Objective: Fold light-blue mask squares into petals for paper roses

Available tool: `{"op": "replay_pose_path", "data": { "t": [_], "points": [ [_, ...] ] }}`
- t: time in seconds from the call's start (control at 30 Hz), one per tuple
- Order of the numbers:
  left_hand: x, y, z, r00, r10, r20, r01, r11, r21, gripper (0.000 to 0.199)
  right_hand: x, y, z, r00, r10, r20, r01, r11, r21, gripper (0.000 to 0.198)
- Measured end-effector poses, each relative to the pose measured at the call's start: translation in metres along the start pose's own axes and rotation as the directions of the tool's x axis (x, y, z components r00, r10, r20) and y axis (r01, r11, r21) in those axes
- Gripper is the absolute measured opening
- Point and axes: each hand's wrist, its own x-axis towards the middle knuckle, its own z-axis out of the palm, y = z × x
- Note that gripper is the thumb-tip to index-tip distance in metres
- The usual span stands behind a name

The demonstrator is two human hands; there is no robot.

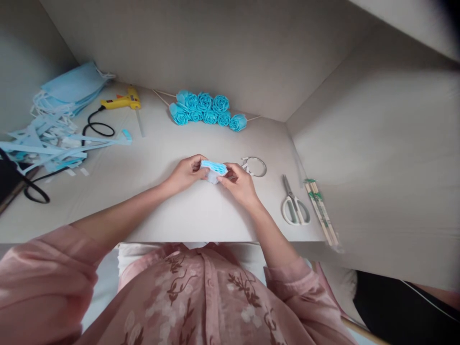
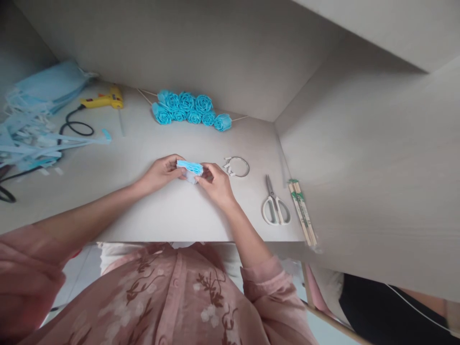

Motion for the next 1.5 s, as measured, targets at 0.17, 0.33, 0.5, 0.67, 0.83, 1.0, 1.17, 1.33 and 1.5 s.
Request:
{"op": "replay_pose_path", "data": {
  "t": [0.17,0.33,0.5,0.67,0.83,1.0,1.17,1.33,1.5],
  "points": [
    [0.0,-0.002,0.001,1.0,-0.007,-0.006,0.008,1.0,0.027,0.032,0.0,0.003,-0.016,0.992,0.07,0.103,-0.075,0.996,0.045,0.048],
    [-0.002,0.001,0.003,1.0,0.011,-0.003,-0.01,0.998,0.065,0.033,0.002,0.001,-0.017,0.985,0.068,0.161,-0.076,0.996,0.044,0.052],
    [-0.003,0.006,0.004,1.0,0.01,0.0,-0.009,0.994,0.106,0.033,0.004,-0.002,-0.01,0.98,0.055,0.19,-0.06,0.998,0.021,0.047],
    [-0.003,0.006,0.004,1.0,-0.006,-0.003,0.007,0.994,0.109,0.036,0.006,0.001,-0.009,0.983,0.048,0.177,-0.057,0.997,0.051,0.054],
    [-0.002,0.003,0.003,1.0,0.002,-0.004,-0.001,0.995,0.104,0.036,0.007,0.0,-0.007,0.98,0.045,0.196,-0.053,0.998,0.034,0.049],
    [-0.002,0.003,0.003,1.0,0.003,0.001,-0.003,0.993,0.117,0.037,0.008,0.002,-0.005,0.982,0.037,0.183,-0.051,0.996,0.069,0.054],
    [-0.002,0.006,0.004,1.0,-0.015,-0.012,0.016,0.996,0.082,0.033,0.008,-0.002,-0.008,0.981,0.017,0.195,-0.023,0.999,0.029,0.056],
    [-0.004,0.008,0.005,0.999,0.004,-0.04,0.003,0.987,0.161,0.042,0.005,-0.012,-0.015,0.986,-0.119,0.113,0.124,0.991,-0.042,0.065],
    [-0.012,0.015,0.006,0.995,0.101,-0.005,-0.092,0.921,0.378,0.057,0.003,-0.018,-0.005,0.969,-0.226,0.096,0.231,0.972,-0.043,0.056]
  ]
}}
